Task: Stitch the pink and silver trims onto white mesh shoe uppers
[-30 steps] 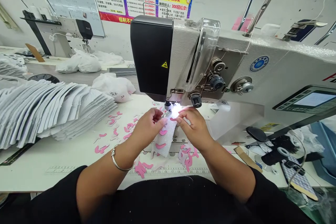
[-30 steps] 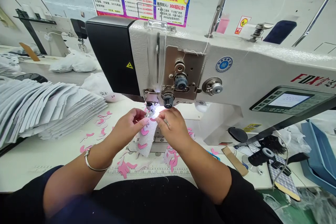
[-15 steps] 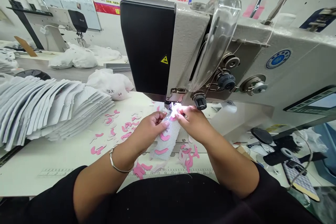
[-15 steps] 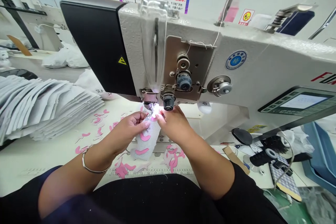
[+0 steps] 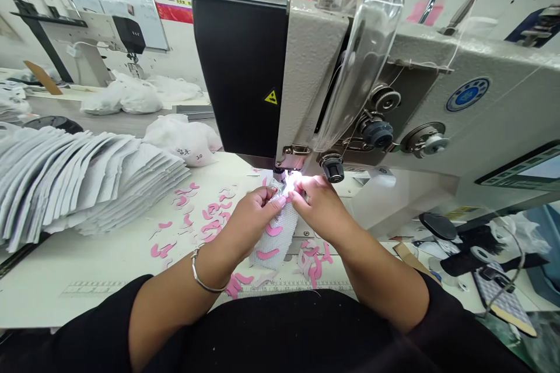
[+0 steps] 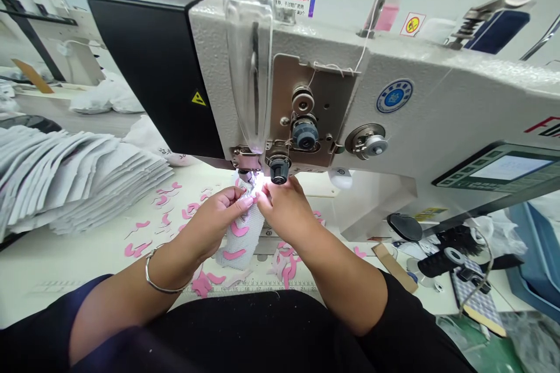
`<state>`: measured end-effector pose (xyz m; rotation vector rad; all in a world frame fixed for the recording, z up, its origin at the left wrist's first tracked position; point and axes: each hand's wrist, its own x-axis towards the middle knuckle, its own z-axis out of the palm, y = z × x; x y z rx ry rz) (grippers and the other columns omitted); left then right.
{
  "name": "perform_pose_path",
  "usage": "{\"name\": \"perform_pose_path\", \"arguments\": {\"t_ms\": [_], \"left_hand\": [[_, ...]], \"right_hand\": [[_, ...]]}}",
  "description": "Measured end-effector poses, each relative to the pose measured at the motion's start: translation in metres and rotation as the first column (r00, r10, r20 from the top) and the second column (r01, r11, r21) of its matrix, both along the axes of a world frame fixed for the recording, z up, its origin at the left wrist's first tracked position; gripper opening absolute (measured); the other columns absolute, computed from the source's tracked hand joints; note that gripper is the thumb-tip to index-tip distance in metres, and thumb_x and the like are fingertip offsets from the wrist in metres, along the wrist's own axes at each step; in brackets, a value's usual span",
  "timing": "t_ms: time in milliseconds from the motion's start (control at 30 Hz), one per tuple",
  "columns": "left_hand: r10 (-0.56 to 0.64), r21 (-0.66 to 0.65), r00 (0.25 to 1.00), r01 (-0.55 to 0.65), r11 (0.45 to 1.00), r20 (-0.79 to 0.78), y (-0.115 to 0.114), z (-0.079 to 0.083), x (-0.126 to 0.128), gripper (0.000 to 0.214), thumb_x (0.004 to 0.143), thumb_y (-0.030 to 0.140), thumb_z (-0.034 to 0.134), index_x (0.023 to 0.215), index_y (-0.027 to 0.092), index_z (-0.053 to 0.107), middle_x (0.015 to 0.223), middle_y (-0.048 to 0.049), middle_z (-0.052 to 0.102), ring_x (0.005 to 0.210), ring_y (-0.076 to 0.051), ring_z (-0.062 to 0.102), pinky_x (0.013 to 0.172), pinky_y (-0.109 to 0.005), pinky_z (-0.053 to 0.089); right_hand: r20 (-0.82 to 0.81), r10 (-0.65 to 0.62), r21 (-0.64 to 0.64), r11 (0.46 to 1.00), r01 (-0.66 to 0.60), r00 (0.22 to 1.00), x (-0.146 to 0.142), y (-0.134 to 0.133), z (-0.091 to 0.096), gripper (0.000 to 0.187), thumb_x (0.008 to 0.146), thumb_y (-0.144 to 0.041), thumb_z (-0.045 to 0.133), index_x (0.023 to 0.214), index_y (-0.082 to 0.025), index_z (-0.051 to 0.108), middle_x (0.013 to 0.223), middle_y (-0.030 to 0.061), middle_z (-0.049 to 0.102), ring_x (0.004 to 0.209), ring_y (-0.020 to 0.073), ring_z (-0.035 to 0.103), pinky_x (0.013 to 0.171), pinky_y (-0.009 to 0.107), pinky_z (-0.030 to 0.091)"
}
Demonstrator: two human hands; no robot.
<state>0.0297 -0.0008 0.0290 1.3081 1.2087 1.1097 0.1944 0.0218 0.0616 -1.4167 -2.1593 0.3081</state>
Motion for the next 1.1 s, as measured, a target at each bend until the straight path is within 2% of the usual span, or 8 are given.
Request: {"name": "perform_pose_path", "arguments": {"t_ms": [200,367,433,500,567,633,867,1100], "left_hand": [[0.026,-0.009,0.998,-0.025,1.0,0.049,0.001,0.0,0.003,0.032,0.081,0.049,0.068,0.088,0.018,0.062,0.072,0.0029,0.053,0.063,-0.011,0.046,0.054,-0.021,0.038],[0.023,-0.026,0.993,-0.02,0.999,0.116,0.004,-0.002,0.003,0.023,0.079,0.039,0.069,0.084,0.019,0.059,0.067,0.0043,0.052,0.058,-0.01,0.046,0.051,-0.021,0.038],[0.028,-0.032,0.991,-0.024,0.999,0.13,0.006,-0.002,0.004,0.02,0.079,0.037,0.068,0.083,0.019,0.059,0.065,0.0047,0.052,0.055,-0.01,0.046,0.05,-0.02,0.037],[0.036,-0.027,0.991,-0.033,0.999,0.127,0.009,-0.001,0.004,0.018,0.078,0.034,0.068,0.082,0.019,0.059,0.064,0.0048,0.052,0.054,-0.009,0.045,0.049,-0.02,0.036],[0.026,-0.034,0.993,-0.022,0.999,0.114,0.014,0.002,0.003,0.017,0.076,0.032,0.069,0.079,0.019,0.058,0.064,0.0048,0.052,0.054,-0.009,0.046,0.049,-0.019,0.036],[-0.004,-0.069,0.993,0.012,0.998,0.121,0.02,0.006,0.001,0.018,0.075,0.031,0.071,0.077,0.018,0.059,0.064,0.0044,0.054,0.054,-0.008,0.047,0.05,-0.019,0.037],[-0.124,-0.228,0.984,0.152,0.962,0.13,0.037,0.024,-0.011,0.024,0.072,0.03,0.076,0.089,0.017,0.066,0.07,-0.0005,0.063,0.057,-0.012,0.056,0.05,-0.022,0.041],[-0.149,-0.235,0.979,0.178,0.956,0.138,0.044,0.019,-0.015,0.017,0.074,0.027,0.075,0.084,0.016,0.065,0.064,0.0015,0.059,0.052,-0.01,0.053,0.046,-0.02,0.039]], "right_hand": [[-0.079,0.0,0.059,0.998,0.005,0.997,0.002,0.002,-0.011,0.02,0.09,-0.034,0.053,0.074,-0.023,0.054,0.085,0.0052,0.063,0.092,0.0253,0.055,0.077,0.04,0.046],[-0.162,0.055,0.239,0.971,-0.015,0.985,0.011,0.004,-0.029,0.01,0.091,-0.031,0.057,0.094,-0.023,0.063,0.099,0.0063,0.068,0.099,0.025,0.061,0.087,0.042,0.05],[-0.149,0.137,0.365,0.928,-0.074,0.979,0.016,0.005,-0.037,0.015,0.094,-0.026,0.054,0.105,-0.024,0.064,0.104,0.0053,0.07,0.101,0.0227,0.062,0.09,0.041,0.049],[-0.077,0.218,0.486,0.86,-0.155,0.973,0.021,0.005,-0.044,0.023,0.094,-0.018,0.051,0.113,-0.025,0.063,0.109,0.0044,0.07,0.103,0.0208,0.063,0.093,0.04,0.048],[0.003,0.26,0.564,0.797,-0.217,0.966,0.026,0.006,-0.049,0.031,0.092,-0.012,0.05,0.117,-0.025,0.063,0.115,0.0045,0.069,0.107,0.0205,0.062,0.095,0.04,0.047],[0.043,0.259,0.599,0.766,-0.232,0.965,0.03,0.008,-0.053,0.034,0.09,-0.01,0.052,0.119,-0.024,0.063,0.117,0.0051,0.069,0.109,0.0214,0.061,0.096,0.041,0.046],[0.022,0.205,0.591,0.786,-0.178,0.978,0.027,0.012,-0.056,0.038,0.087,-0.008,0.052,0.12,-0.022,0.063,0.114,0.0063,0.069,0.106,0.0228,0.062,0.094,0.043,0.047],[-0.026,0.226,0.6,0.783,-0.165,0.974,0.026,0.014,-0.062,0.04,0.083,-0.006,0.054,0.12,-0.019,0.064,0.111,0.0084,0.068,0.108,0.024,0.06,0.097,0.044,0.047]]}}
